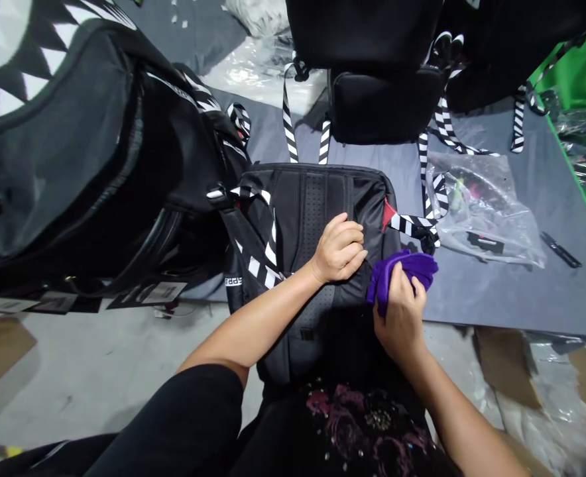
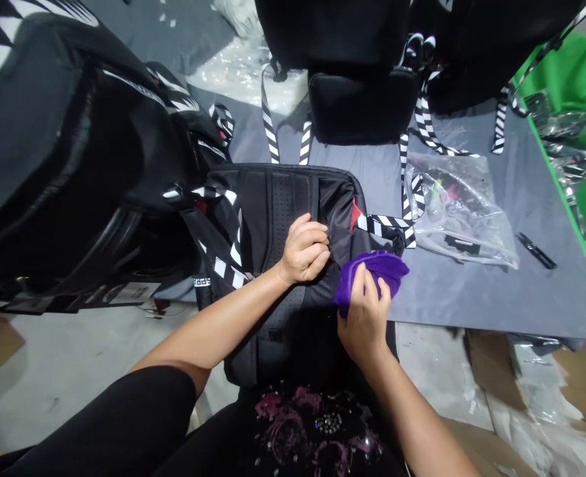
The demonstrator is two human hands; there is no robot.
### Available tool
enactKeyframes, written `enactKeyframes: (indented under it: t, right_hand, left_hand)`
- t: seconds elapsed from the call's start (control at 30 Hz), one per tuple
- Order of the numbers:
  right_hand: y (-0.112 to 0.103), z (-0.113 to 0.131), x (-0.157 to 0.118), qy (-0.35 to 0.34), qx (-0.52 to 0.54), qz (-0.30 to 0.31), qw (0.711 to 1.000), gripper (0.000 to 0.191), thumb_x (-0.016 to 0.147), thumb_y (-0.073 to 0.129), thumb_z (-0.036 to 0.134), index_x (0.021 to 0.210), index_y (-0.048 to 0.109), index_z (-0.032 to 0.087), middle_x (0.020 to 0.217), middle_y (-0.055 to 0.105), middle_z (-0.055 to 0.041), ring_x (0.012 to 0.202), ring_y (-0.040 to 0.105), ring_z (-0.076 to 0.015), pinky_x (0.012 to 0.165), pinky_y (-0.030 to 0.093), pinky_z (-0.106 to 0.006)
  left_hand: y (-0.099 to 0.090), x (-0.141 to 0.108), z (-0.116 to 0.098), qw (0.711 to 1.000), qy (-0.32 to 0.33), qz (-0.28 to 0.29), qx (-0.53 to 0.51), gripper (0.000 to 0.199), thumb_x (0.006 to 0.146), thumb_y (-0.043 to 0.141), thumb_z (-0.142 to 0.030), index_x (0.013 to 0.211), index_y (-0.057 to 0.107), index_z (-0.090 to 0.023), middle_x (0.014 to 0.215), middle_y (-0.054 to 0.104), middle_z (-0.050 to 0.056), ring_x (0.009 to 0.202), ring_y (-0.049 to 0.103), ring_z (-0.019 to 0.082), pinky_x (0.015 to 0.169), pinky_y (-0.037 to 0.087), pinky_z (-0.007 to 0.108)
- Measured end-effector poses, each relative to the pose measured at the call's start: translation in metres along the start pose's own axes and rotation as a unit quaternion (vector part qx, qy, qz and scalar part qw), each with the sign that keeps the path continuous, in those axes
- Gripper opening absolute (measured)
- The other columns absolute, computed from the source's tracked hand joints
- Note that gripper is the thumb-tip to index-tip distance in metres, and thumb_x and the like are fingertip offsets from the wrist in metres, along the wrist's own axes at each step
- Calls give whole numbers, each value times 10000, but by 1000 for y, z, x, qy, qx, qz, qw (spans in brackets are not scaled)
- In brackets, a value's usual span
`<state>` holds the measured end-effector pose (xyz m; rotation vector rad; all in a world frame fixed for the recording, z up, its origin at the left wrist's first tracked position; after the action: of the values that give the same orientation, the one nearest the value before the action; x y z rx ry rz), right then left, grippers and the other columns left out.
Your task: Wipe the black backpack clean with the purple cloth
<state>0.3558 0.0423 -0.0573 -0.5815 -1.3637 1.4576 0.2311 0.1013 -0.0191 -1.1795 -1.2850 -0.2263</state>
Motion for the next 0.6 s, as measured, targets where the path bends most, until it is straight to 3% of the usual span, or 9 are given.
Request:
enactKeyframes:
  t: [0.13,0.3,0.4,0.5,0.6]
  right_hand:
    - [-1,13,26,-26,5,3,1000,705,845,384,149,1470,133,-57,1434,395,-269,1338,350,-321,1105,209,-525]
    - [-4,8,3,-35,57,34,997,712,718,457,116,1407,348,-24,1333,533,-218,1290,408,-321,1114,174,-534]
    - [-11,10,-7,-18,117,33,992,727,682,501,159,1388,389,25,1251,598,-188,1253,446,-290,1122,184,-522]
    - [-13,50,-16,-96,149,61,982,689,681,539,220,1342,436,54,1097,658,-159,1052,556,-266,1071,302,-474]
    - [1,104,-34,-218,133,149,955,503,677,576,239,1161,563,107,856,683,-82,820,596,-242,812,456,-370]
  left_hand:
    - [6,-2,-2,1000,-2,24,12,134,838,516,-232,728,581,-192,823,645,20,986,620,191,1031,417,469]
    - [13,6,-5,994,0,94,49,98,850,533,-199,770,588,-183,861,657,36,1008,609,204,1031,390,464]
    - [26,23,-1,975,70,202,66,198,889,518,-265,719,570,-176,778,631,32,880,598,189,978,396,433]
    - [35,38,-1,922,150,351,68,325,903,508,-444,732,582,-178,727,606,28,790,567,182,954,388,418]
    - [32,50,-5,872,171,450,90,369,842,576,-536,797,608,-171,765,636,43,804,569,193,973,360,417]
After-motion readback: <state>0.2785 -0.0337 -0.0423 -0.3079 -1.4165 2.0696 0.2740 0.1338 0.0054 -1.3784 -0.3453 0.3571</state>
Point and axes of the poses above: each hand's wrist, its own x-axis towards the middle knuckle, its own y-axis out of the palm, z = x × y, the point moved 8 cm from there along x, towards the middle knuckle
